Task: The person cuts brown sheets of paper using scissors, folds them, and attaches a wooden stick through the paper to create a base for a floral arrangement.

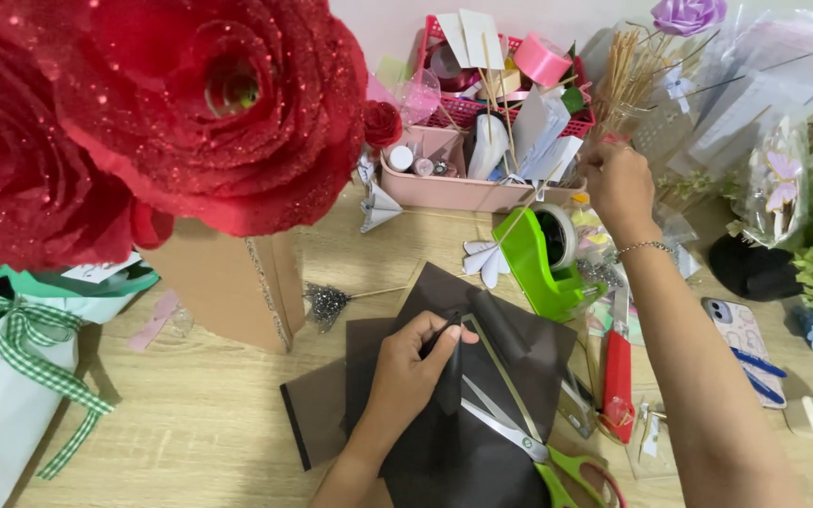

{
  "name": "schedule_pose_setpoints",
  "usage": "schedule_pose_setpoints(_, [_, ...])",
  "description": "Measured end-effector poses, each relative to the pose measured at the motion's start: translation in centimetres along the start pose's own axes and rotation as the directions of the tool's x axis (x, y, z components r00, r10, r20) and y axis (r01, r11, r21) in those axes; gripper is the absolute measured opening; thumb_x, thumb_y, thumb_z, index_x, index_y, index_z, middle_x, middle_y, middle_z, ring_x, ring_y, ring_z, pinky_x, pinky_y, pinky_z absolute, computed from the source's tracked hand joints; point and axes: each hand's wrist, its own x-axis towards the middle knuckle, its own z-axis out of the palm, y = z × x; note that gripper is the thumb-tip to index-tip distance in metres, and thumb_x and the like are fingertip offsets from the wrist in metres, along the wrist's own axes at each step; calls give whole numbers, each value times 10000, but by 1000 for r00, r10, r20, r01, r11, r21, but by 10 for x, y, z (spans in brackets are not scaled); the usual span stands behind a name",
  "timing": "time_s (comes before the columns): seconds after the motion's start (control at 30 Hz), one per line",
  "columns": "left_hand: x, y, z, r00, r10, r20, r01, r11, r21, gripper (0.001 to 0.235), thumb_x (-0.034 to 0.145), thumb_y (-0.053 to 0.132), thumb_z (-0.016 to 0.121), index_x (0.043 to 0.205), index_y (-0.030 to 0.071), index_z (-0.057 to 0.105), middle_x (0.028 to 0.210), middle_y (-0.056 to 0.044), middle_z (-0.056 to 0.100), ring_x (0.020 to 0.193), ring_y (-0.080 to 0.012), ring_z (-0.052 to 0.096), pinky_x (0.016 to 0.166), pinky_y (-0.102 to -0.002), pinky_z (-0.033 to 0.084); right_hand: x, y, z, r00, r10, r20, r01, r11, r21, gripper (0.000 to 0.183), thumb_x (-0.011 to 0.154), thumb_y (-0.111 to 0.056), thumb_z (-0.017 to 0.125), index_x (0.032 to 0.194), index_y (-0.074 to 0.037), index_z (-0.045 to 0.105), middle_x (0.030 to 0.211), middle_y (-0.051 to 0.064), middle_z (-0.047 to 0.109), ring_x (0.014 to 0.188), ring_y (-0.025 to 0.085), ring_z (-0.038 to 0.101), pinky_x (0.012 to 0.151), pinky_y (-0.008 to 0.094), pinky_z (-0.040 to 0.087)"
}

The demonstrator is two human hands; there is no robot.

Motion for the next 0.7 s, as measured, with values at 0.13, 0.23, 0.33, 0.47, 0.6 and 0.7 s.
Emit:
schedule_pose_setpoints(0.13, [-1,3,-1,999,-32,3,32,999,-15,248,999,261,595,874,144,774,551,84,362,492,-38,288,496,-242,240,-7,-8,-25,999,21,-38,-11,971,238,158,984,68,603,866,-26,646,936,112,730,798,220,660,758,408,572])
schedule_pose_setpoints(0.23, [-2,6,0,998,-67,-21,67,997,33,241,969,274,590,853,153,763,717,87,695,558,-32,424,565,-234,348,-38,-26,-57,996,50,-75,-28,960,278,125,1069,-11,634,945,-14,615,920,127,720,804,205,728,708,346,602])
schedule_pose_setpoints(0.33, [-4,7,2,1000,10,-14,-8,986,168,237,965,267,574,853,182,764,637,89,605,541,-64,451,560,-264,357,-95,-47,-86,931,-193,-309,277,926,256,96,1023,150,556,970,70,560,1133,226,733,816,259,729,719,362,612])
schedule_pose_setpoints(0.47, [-9,2,10,967,252,37,-254,952,173,208,975,210,554,924,106,727,873,21,740,816,-165,658,769,-334,477,-176,-69,-116,949,-21,-316,225,747,626,77,1146,35,492,1095,21,436,1195,309,671,888,275,710,736,309,572])
schedule_pose_setpoints(0.6, [-14,-10,20,882,456,118,-471,842,263,257,1028,191,515,1109,40,706,949,-17,757,961,-232,705,1045,-469,427,-235,-77,-123,972,192,-134,38,435,900,59,1150,-77,496,1113,-99,455,1068,205,662,835,211,682,725,262,559])
schedule_pose_setpoints(0.7, [-20,-8,25,829,538,155,-559,781,277,227,1027,146,526,1110,15,692,874,-53,685,846,-238,656,1048,-433,427,-259,-85,-116,982,171,-76,13,340,940,52,1081,-103,576,1102,-79,535,970,171,678,759,225,715,714,288,614])
